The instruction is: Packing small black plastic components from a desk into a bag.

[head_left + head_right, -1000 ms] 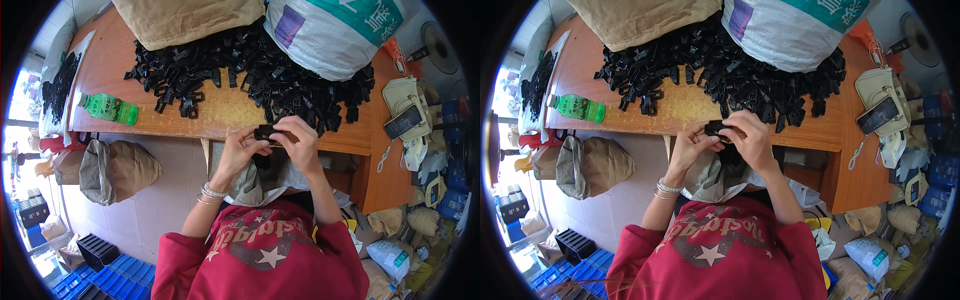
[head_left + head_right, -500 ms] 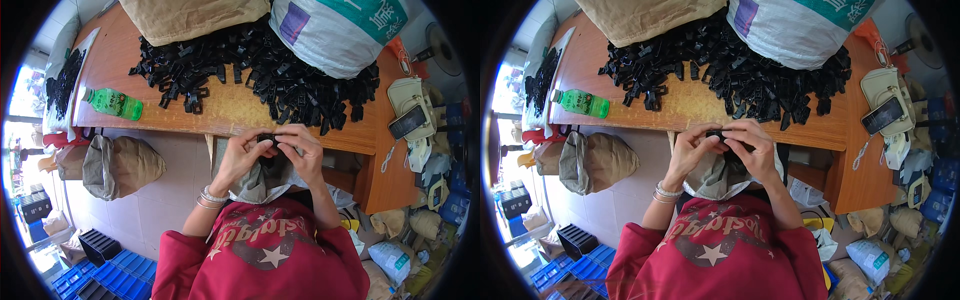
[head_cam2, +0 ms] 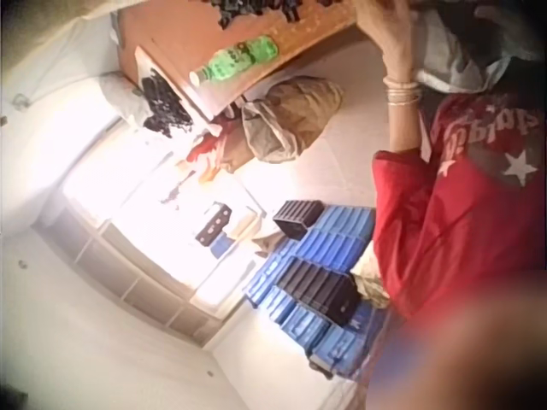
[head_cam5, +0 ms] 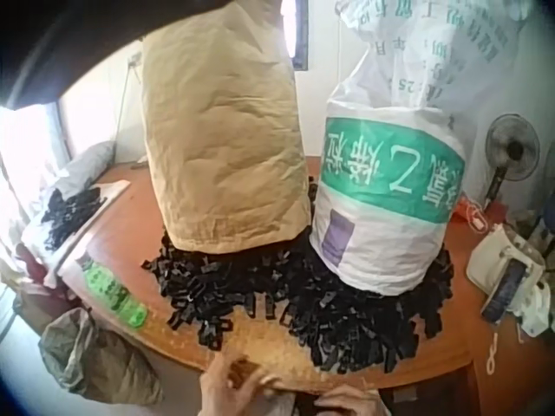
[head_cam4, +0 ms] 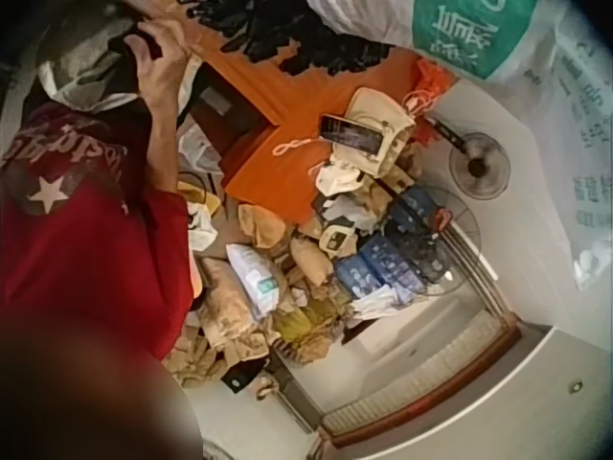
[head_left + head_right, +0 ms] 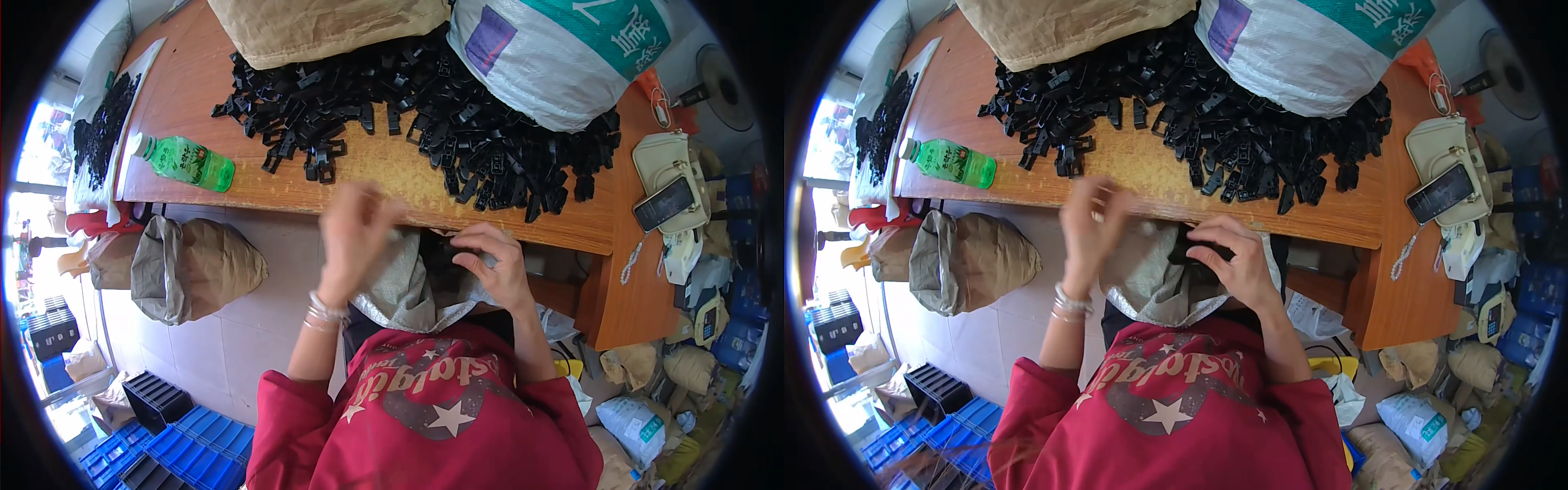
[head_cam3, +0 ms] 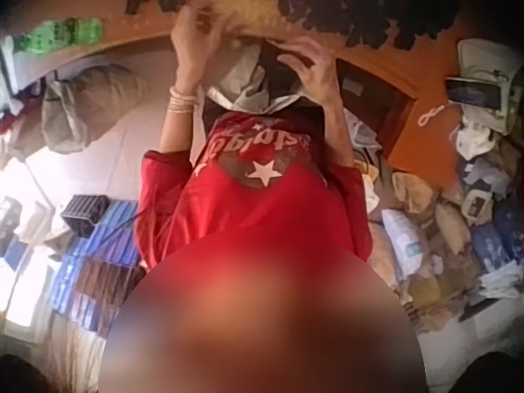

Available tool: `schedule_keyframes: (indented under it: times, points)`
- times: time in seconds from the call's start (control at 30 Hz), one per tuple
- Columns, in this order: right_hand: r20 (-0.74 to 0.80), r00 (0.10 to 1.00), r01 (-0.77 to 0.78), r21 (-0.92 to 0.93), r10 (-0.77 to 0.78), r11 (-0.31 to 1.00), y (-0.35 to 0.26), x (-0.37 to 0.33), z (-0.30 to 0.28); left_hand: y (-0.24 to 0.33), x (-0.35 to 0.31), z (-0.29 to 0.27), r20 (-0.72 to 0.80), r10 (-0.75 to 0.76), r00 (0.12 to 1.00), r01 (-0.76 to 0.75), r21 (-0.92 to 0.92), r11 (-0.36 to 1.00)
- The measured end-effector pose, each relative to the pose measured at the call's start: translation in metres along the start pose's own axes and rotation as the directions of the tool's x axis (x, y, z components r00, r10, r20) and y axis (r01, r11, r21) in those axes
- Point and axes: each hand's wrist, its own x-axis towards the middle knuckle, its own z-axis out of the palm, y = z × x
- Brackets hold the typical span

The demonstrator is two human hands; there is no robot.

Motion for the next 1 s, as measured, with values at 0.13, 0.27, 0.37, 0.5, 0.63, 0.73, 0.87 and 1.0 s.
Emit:
schedule_keyframes:
  times: [0.13,0.27,0.37,0.5,0.63,0.73,0.87,1.0]
  points:
    - [-0.237,0.968,-0.027,-0.416,-0.08,0.909,0.014,0.013,0.003,-0.046,0.042,-0.029,-0.222,0.014,0.975,0.117,0.564,0.817]
    - [-0.16,0.957,0.056,-0.718,-0.242,0.694,0.02,0.035,0.011,-0.054,0.041,-0.025,-0.111,-0.061,0.992,0.113,0.546,0.83]
    - [-0.096,0.98,0.03,-0.79,-0.172,0.612,0.022,0.043,0.02,-0.038,0.03,-0.017,-0.158,-0.063,0.985,0.12,0.387,0.914]
    - [-0.023,0.987,0.074,-0.818,-0.161,0.571,0.024,0.041,0.029,-0.034,0.001,0.001,-0.027,-0.301,0.953,0.288,-0.228,0.93]
    - [-0.042,0.987,0.059,-0.807,-0.157,0.587,0.022,0.034,0.038,-0.014,-0.022,0.011,0.241,-0.381,0.893,0.449,-0.405,0.796]
    - [-0.099,0.983,0.025,-0.769,-0.158,0.639,0.024,0.03,0.04,-0.008,-0.032,0.021,0.359,-0.395,0.846,0.532,-0.526,0.663]
    - [-0.239,0.95,-0.017,-0.683,-0.202,0.73,0.021,0.03,0.038,-0.005,-0.032,0.025,0.416,-0.347,0.84,0.541,-0.605,0.584]
    - [-0.362,0.932,-0.056,-0.141,0.001,0.988,0.009,0.022,0.031,-0.001,-0.033,0.021,0.525,-0.317,0.79,0.61,-0.618,0.496]
